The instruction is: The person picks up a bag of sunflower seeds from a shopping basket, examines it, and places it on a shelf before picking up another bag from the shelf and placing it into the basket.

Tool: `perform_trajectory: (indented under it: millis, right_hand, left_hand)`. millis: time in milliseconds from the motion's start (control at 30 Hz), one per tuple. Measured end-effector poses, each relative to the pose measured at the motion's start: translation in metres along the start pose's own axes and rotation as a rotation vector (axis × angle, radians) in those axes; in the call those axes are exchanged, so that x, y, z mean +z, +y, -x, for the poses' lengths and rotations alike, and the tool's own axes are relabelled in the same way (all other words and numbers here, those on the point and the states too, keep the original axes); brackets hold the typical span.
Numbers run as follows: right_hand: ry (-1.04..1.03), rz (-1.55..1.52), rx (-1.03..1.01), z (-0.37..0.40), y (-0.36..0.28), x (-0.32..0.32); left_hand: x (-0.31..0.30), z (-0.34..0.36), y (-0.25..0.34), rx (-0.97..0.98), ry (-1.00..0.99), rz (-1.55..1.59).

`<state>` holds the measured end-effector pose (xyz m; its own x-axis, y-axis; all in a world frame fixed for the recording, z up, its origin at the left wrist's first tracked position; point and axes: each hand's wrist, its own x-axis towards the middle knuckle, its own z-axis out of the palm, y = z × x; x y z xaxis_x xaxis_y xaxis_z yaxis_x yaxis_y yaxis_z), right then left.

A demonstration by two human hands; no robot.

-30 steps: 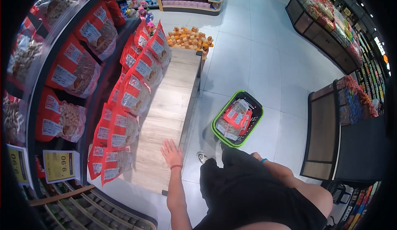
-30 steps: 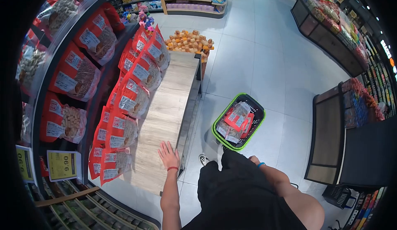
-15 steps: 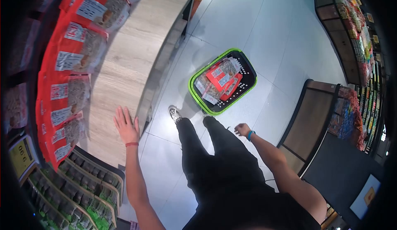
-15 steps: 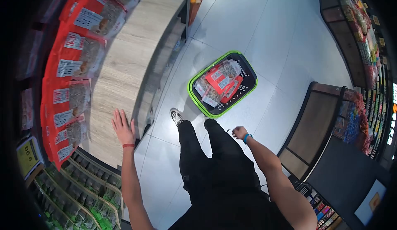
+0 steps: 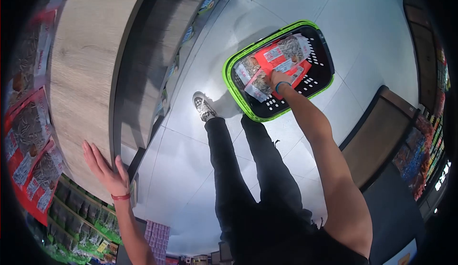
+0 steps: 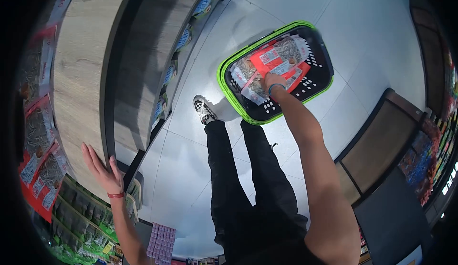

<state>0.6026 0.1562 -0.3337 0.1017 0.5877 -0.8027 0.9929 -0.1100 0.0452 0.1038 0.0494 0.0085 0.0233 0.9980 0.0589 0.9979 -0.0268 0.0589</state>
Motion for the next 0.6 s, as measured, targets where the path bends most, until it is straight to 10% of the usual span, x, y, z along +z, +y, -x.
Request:
perform_trajectory:
  millis: [400,600]
  right_hand:
    - [0.142,0.297,-0.199,-0.045,0.017,0.030]
    - [0.669,-0.145,-0.355,0.046,0.090,-0.026]
  left_hand:
    - [0.002,0.003,-0.002,-0.016,-0.015,-0.048]
    - [-0.008,0.001,-0.005,0.033,0.003,-0.070]
